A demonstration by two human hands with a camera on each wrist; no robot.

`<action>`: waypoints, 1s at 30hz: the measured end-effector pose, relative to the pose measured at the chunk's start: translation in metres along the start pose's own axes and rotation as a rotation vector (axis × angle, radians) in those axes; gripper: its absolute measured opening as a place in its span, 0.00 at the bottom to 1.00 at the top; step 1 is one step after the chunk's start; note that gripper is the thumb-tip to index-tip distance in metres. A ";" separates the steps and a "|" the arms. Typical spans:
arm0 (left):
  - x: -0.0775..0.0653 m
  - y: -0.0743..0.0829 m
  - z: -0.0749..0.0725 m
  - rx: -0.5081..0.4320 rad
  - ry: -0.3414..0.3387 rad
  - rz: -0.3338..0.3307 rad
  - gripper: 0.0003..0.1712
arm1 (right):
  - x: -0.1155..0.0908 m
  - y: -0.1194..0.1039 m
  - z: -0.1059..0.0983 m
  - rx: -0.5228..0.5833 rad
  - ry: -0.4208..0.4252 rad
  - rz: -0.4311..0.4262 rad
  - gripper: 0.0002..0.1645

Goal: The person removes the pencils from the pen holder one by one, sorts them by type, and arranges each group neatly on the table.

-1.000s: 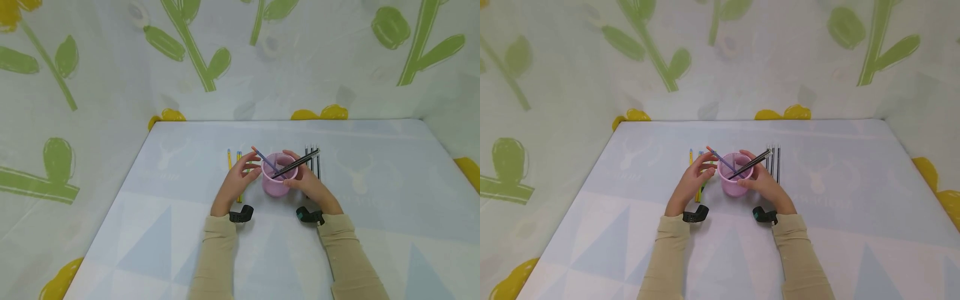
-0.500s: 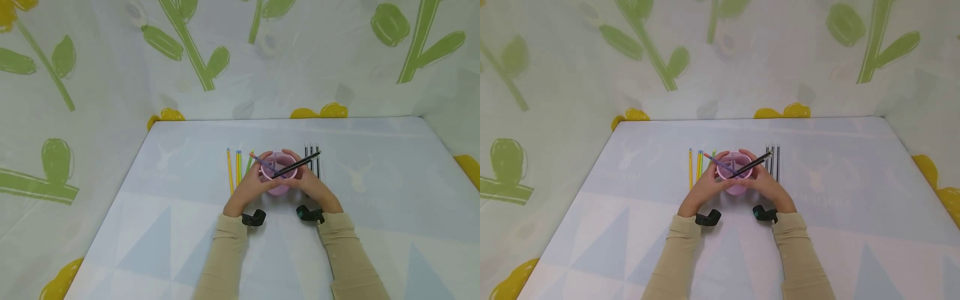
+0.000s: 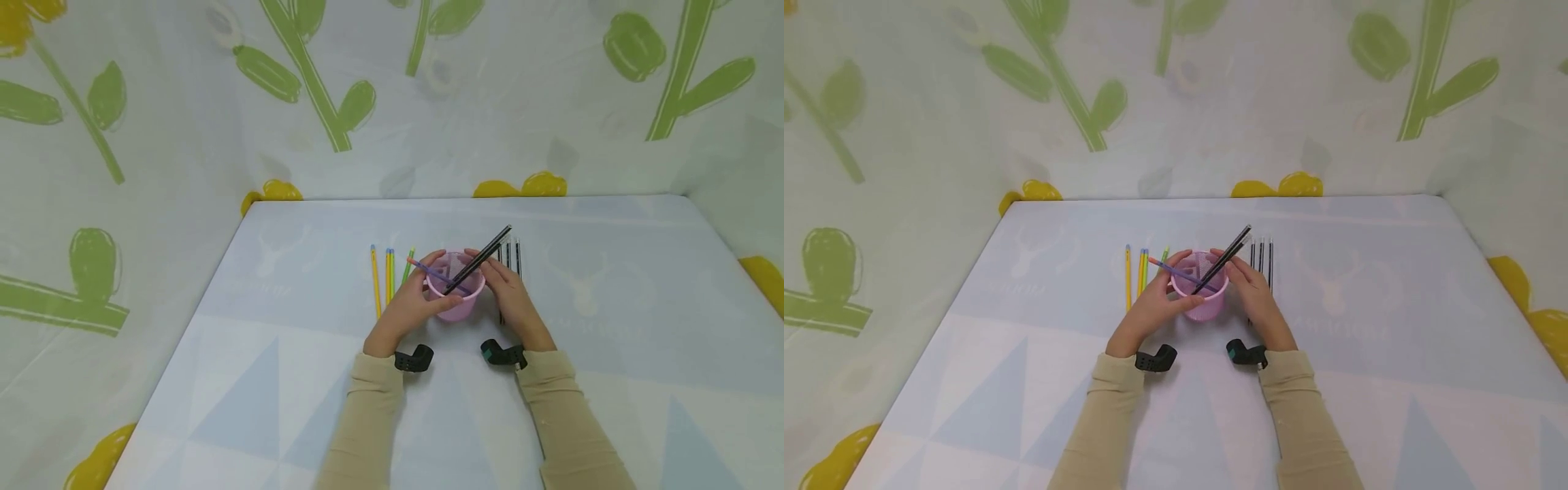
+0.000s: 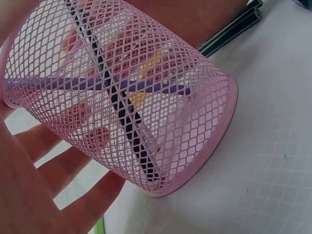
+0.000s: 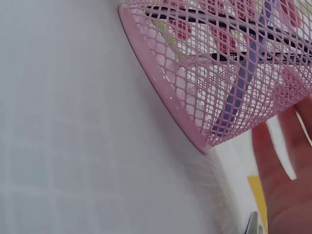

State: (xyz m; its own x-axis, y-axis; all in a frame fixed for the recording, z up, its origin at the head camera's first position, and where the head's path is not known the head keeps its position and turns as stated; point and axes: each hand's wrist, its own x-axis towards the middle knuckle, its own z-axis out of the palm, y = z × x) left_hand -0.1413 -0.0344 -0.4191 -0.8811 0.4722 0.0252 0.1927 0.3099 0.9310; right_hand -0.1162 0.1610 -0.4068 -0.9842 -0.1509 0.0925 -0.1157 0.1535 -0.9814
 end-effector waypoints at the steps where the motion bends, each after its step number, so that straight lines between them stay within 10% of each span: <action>1: 0.000 0.000 0.000 0.006 0.000 -0.002 0.47 | 0.000 0.001 0.000 -0.002 0.026 -0.015 0.23; 12: 0.000 0.000 0.001 0.054 0.013 -0.009 0.46 | -0.001 0.004 -0.001 0.053 0.116 -0.074 0.21; 22: 0.000 -0.002 0.000 0.074 0.022 -0.006 0.46 | 0.006 0.019 -0.005 0.463 0.151 -0.210 0.20; 30: -0.001 -0.002 0.003 0.081 0.023 -0.018 0.45 | 0.005 0.027 -0.012 0.589 0.152 -0.222 0.21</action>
State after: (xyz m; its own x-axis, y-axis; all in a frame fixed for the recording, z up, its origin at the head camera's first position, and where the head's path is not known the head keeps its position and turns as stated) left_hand -0.1399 -0.0331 -0.4215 -0.8944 0.4468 0.0184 0.2106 0.3845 0.8988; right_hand -0.1258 0.1760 -0.4308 -0.9583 0.0296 0.2844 -0.2687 -0.4337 -0.8601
